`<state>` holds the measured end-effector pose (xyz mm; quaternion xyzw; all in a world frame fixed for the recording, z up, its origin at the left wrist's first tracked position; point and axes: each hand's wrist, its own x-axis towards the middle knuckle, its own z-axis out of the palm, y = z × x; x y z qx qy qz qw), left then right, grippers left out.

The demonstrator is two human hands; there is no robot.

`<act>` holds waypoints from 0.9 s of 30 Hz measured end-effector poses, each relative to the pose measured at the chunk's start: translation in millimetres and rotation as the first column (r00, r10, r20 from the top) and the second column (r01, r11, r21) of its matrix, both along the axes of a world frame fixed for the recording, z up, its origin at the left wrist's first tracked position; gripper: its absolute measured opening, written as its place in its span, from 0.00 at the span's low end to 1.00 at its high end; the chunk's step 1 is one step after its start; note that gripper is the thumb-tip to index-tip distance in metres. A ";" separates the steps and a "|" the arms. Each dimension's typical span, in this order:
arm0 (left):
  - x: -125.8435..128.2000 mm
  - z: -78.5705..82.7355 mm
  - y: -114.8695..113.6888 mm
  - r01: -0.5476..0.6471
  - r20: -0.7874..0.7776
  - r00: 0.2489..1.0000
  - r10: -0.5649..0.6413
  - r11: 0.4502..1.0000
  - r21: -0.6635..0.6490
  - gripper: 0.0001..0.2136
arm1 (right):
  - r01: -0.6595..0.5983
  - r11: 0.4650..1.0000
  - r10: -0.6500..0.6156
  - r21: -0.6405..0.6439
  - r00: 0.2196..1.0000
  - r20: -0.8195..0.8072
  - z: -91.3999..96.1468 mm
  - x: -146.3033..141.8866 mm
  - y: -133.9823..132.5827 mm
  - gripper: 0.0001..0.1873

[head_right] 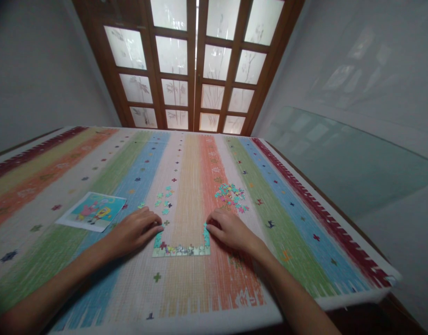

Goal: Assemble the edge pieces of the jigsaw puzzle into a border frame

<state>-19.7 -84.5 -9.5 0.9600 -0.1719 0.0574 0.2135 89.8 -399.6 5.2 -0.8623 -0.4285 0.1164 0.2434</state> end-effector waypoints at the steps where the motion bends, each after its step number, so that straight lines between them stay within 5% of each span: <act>1: 0.1 -0.4 -0.2 0.000 0.001 1.000 0.000 1.000 0.003 0.09 | -0.003 1.000 0.003 0.000 1.000 0.000 -0.2 0.0 0.1 0.04; 20: 0.2 1.0 -1.8 0.025 0.010 1.000 -0.025 1.000 -0.009 0.11 | -0.006 1.000 0.006 -0.006 1.000 0.000 0.5 0.9 -1.2 0.04; 27: 3.0 25.1 7.9 -0.127 0.100 0.986 0.130 0.991 -0.036 0.19 | 0.011 0.999 -0.014 0.035 0.998 0.065 -0.8 3.3 -2.1 0.07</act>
